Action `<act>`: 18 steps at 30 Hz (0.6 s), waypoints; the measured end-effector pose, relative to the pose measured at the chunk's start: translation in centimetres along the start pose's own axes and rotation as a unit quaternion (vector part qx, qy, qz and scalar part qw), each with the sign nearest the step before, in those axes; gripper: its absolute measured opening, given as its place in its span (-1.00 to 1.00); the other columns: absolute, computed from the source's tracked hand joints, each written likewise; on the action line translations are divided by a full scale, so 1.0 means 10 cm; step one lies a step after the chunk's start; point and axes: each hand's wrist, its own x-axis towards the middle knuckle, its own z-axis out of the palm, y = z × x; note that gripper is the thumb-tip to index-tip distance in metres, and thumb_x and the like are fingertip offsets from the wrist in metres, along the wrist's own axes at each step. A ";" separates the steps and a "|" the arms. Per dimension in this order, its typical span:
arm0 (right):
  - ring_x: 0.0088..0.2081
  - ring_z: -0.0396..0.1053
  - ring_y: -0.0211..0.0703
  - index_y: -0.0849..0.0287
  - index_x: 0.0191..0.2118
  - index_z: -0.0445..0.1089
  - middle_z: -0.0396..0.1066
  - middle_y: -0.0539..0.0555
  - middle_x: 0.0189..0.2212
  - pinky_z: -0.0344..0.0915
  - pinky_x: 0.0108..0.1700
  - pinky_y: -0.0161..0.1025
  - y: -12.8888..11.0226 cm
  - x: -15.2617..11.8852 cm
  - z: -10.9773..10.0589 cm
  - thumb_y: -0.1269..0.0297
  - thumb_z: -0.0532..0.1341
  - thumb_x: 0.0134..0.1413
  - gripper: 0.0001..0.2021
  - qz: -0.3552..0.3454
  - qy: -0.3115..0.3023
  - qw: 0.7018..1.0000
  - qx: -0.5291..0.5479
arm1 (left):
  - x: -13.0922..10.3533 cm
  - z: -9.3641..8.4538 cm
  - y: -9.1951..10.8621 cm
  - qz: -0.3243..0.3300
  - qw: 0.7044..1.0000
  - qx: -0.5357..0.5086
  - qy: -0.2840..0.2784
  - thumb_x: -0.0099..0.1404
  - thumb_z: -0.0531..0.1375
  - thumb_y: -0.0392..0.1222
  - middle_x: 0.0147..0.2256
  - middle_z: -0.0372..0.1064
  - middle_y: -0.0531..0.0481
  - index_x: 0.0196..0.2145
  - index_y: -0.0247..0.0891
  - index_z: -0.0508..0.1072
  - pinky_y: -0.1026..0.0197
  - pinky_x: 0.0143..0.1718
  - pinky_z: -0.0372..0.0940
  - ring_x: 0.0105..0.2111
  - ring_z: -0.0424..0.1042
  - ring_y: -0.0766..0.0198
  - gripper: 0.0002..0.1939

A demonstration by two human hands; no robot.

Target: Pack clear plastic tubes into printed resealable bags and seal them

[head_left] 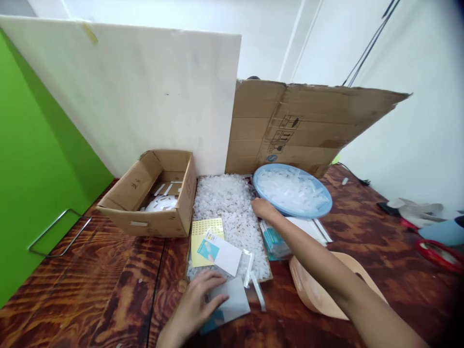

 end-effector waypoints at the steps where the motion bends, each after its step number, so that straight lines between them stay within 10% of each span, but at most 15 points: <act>1: -0.02 0.45 0.01 0.26 0.12 0.36 0.39 0.21 0.06 0.44 -0.02 0.01 -0.02 0.02 0.03 0.20 0.26 0.30 -0.64 0.005 -0.003 1.000 -0.007 | 0.06 -0.01 0.02 0.024 0.999 0.012 0.030 0.38 0.20 -0.03 -0.05 0.52 -0.14 -0.05 -0.10 0.60 0.10 0.08 0.27 -0.01 0.43 0.04 -0.73; 12: -0.04 0.46 0.00 0.27 0.11 0.36 0.41 0.21 0.04 0.44 -0.03 0.00 -0.02 -0.19 0.05 0.21 0.26 0.30 -0.65 0.022 0.110 0.993 0.034 | 1.78 0.09 -0.02 -0.022 0.980 0.182 0.078 0.34 0.23 -0.29 -0.07 0.47 -0.24 -0.11 -0.29 0.54 0.04 0.05 0.25 -0.01 0.42 0.01 -0.82; 18: 0.04 0.41 0.07 0.28 0.02 0.37 0.46 0.30 -0.06 0.27 0.04 -0.14 0.02 -0.72 -0.03 0.32 0.06 0.39 -0.77 -0.047 0.257 0.957 0.125 | 2.07 0.25 -0.12 -0.033 0.991 0.101 0.081 0.37 0.24 -0.17 -0.16 0.50 -0.10 -0.21 -0.31 0.53 -0.07 0.04 0.31 -0.08 0.47 0.09 -0.86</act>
